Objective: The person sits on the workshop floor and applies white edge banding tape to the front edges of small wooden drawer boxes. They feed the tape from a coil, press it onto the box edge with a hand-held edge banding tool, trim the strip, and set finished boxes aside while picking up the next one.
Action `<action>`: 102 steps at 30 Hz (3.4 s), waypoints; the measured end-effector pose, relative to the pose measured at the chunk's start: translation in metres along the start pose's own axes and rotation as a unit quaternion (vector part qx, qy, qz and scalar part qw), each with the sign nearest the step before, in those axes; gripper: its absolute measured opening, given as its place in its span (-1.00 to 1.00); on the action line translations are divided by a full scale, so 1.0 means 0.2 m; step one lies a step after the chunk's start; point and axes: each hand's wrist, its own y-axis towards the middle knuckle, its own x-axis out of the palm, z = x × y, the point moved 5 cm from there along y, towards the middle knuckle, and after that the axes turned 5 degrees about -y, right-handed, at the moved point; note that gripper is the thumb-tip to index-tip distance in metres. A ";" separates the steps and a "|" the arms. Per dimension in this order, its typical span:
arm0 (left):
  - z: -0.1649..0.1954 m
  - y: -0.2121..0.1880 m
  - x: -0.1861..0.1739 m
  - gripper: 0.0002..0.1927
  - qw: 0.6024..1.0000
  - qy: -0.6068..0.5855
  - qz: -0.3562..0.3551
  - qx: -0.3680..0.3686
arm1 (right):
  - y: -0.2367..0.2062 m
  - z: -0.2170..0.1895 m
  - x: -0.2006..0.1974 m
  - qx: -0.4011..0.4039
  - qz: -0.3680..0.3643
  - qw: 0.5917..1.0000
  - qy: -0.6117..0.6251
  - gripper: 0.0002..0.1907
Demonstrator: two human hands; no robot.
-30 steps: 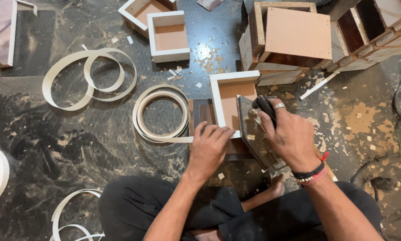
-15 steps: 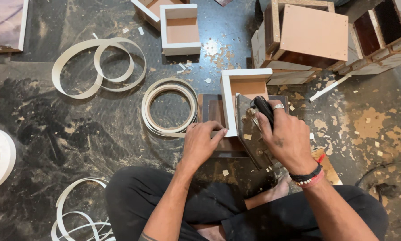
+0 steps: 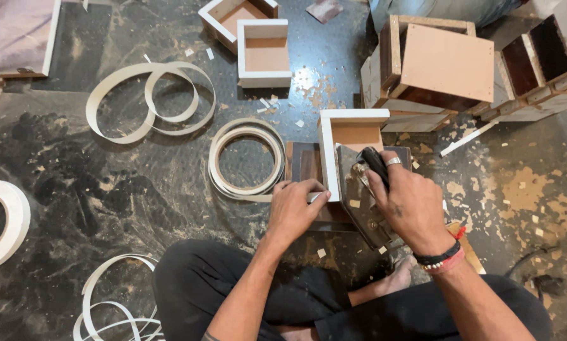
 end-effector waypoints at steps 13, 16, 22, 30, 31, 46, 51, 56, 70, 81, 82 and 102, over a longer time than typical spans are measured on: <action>0.34 -0.06 -0.03 -0.72 0.979 0.050 0.076 0.182 | 0.00 0.02 -0.01 -0.006 0.014 1.000 -0.014 -0.60; 0.37 -0.09 -0.08 -0.69 0.967 0.102 0.080 0.218 | -0.01 0.02 -0.02 -0.006 0.026 0.999 -0.019 -0.57; 0.39 -0.13 -0.10 -0.71 0.951 0.170 0.073 0.248 | -0.01 0.03 -0.04 -0.012 0.038 0.999 -0.017 -0.57; 0.40 -0.23 -0.08 -0.80 0.956 0.115 0.072 0.262 | 0.00 0.05 -0.04 0.002 0.016 1.000 -0.001 -0.59; 0.36 -0.22 -0.07 -0.79 0.964 0.144 0.034 0.220 | 0.00 0.05 -0.04 0.003 0.017 1.000 0.002 -0.59; 0.24 -0.15 -0.06 -0.83 0.987 0.046 0.114 0.105 | -0.02 0.04 -0.05 -0.009 0.032 0.999 0.002 -0.58; 0.23 -0.14 -0.03 -0.82 0.993 0.022 0.098 0.063 | -0.01 0.05 -0.05 -0.005 0.026 1.000 0.006 -0.58; 0.23 -0.15 -0.01 -0.78 0.988 0.019 0.121 0.099 | -0.01 0.04 -0.06 -0.004 0.020 1.000 0.003 -0.58; 0.17 -0.13 0.07 -0.73 0.978 0.082 0.122 0.147 | -0.01 0.10 -0.05 0.016 -0.009 1.000 -0.010 -0.56; 0.34 -0.15 0.04 -0.67 0.946 0.127 0.129 0.269 | -0.06 0.43 -0.05 0.075 0.010 0.995 -0.060 -0.53; 0.36 -0.13 0.04 -0.66 0.945 0.130 0.118 0.276 | -0.06 0.46 -0.04 0.088 0.007 0.994 -0.058 -0.53; 0.31 -0.02 0.17 -0.74 0.954 0.145 0.069 0.251 | -0.39 1.37 0.43 0.285 -0.179 0.941 0.028 -0.41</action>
